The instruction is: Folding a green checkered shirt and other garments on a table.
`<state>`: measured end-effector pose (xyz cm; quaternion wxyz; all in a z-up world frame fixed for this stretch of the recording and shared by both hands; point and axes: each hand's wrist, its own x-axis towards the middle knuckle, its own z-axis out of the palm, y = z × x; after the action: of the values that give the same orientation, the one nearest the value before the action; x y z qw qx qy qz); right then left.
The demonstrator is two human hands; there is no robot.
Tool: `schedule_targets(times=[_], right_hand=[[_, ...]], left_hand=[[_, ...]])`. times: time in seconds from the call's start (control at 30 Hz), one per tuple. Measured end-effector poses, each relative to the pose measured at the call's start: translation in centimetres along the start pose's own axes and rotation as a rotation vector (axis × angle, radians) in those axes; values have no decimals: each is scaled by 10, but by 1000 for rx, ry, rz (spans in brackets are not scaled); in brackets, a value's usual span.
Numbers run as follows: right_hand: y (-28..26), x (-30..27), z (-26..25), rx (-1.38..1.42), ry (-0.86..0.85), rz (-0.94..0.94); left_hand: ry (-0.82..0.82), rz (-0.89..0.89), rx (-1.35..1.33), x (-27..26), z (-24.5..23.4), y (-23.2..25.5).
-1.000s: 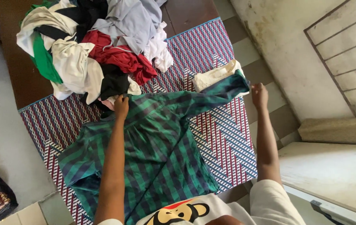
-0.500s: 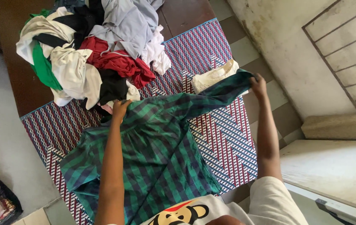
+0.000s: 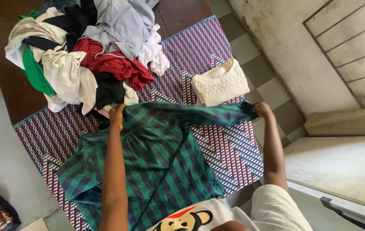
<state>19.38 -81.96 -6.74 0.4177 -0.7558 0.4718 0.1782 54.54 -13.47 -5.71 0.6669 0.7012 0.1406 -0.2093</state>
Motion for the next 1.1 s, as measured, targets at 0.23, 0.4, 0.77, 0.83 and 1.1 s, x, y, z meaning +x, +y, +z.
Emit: schedule_targets(times=[0.23, 0.4, 0.77, 0.83, 1.1], right_hand=[[-35, -41, 40, -474, 397, -290], [16, 17, 26, -21, 435, -218], [8, -39, -41, 1307, -161, -283], [10, -31, -33, 1368, -215, -334], [30, 23, 3, -5, 462, 100]], left_hand=[[-27, 81, -20, -1, 1, -1], [2, 163, -11, -7, 4, 7], [39, 198, 31, -7, 7, 6], [35, 205, 6, -9, 7, 7], [37, 198, 79, -14, 10, 11]])
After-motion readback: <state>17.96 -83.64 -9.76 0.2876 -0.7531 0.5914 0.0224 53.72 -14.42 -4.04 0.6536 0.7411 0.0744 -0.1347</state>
